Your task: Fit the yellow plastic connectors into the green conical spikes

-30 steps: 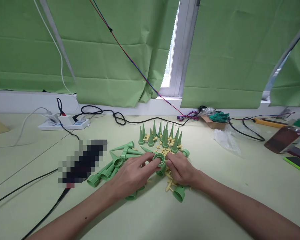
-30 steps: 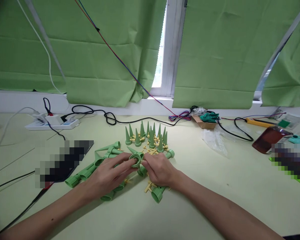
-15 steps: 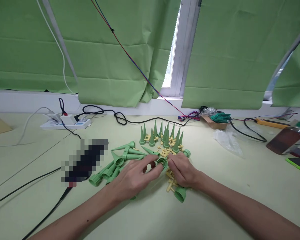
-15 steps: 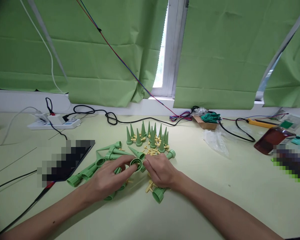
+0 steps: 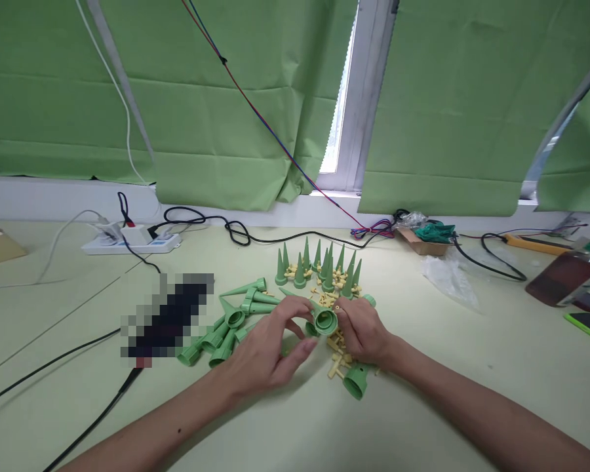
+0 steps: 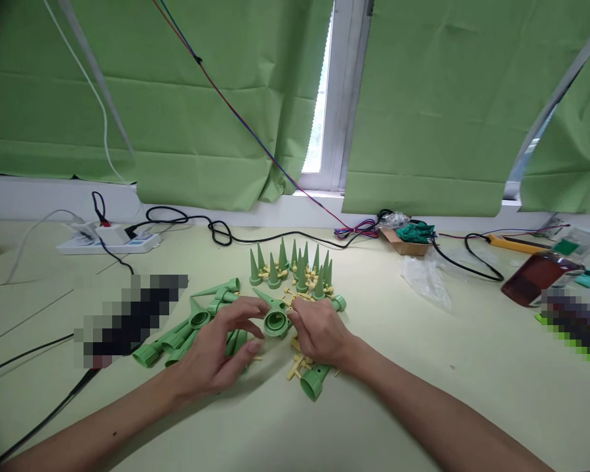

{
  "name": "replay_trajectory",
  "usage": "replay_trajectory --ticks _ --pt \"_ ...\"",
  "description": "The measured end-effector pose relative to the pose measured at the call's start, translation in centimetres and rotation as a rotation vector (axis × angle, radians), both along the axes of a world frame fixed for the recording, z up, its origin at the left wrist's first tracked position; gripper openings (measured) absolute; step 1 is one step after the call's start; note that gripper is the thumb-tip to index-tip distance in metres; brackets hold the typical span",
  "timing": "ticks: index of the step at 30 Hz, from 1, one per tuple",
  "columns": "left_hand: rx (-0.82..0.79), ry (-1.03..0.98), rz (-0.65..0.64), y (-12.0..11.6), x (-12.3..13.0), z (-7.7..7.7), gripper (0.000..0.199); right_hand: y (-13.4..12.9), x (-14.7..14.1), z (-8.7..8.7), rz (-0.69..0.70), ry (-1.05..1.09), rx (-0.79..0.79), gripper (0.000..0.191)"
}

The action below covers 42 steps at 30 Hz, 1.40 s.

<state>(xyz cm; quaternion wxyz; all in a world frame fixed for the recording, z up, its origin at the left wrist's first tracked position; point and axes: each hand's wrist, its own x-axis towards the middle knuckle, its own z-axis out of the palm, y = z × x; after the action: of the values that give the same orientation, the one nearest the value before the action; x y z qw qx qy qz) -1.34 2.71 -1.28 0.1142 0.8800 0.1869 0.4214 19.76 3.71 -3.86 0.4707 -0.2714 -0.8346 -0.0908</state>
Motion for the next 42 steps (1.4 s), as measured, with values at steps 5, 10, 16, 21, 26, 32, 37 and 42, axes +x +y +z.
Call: replay_trajectory --ticks 5,10,16,21,26,32,37,42 --pt "-0.148 0.121 0.082 0.3 -0.2 0.9 0.031 0.0 0.1 0.1 0.042 0.001 0.003 0.030" --pt "-0.353 0.226 0.041 0.4 -0.1 1.5 0.037 -0.1 -0.1 -0.1 0.118 -0.023 -0.057 0.029" --pt "-0.424 0.227 0.016 0.2 0.1 1.6 0.035 -0.5 -0.4 -0.2 0.153 0.022 -0.141 0.034" --pt "-0.397 0.223 -0.017 0.1 0.0 1.7 0.029 -0.8 -0.5 -0.2 0.177 0.051 -0.233 0.032" --pt "-0.363 0.219 0.002 0.0 0.0 1.9 0.023 -1.0 -0.5 -0.3 0.192 0.067 -0.332 0.026" --pt "-0.358 0.232 0.003 0.0 -0.1 1.9 0.020 -1.4 -0.6 -0.2 0.189 0.088 -0.402 0.024" --pt "-0.342 0.237 0.005 -0.1 -0.2 1.7 0.017 -1.3 -0.7 -0.4 0.176 0.089 -0.435 0.024" --pt "-0.313 0.257 0.005 0.0 -0.2 1.6 0.017 -1.3 -0.8 -0.2 0.162 0.084 -0.452 0.025"
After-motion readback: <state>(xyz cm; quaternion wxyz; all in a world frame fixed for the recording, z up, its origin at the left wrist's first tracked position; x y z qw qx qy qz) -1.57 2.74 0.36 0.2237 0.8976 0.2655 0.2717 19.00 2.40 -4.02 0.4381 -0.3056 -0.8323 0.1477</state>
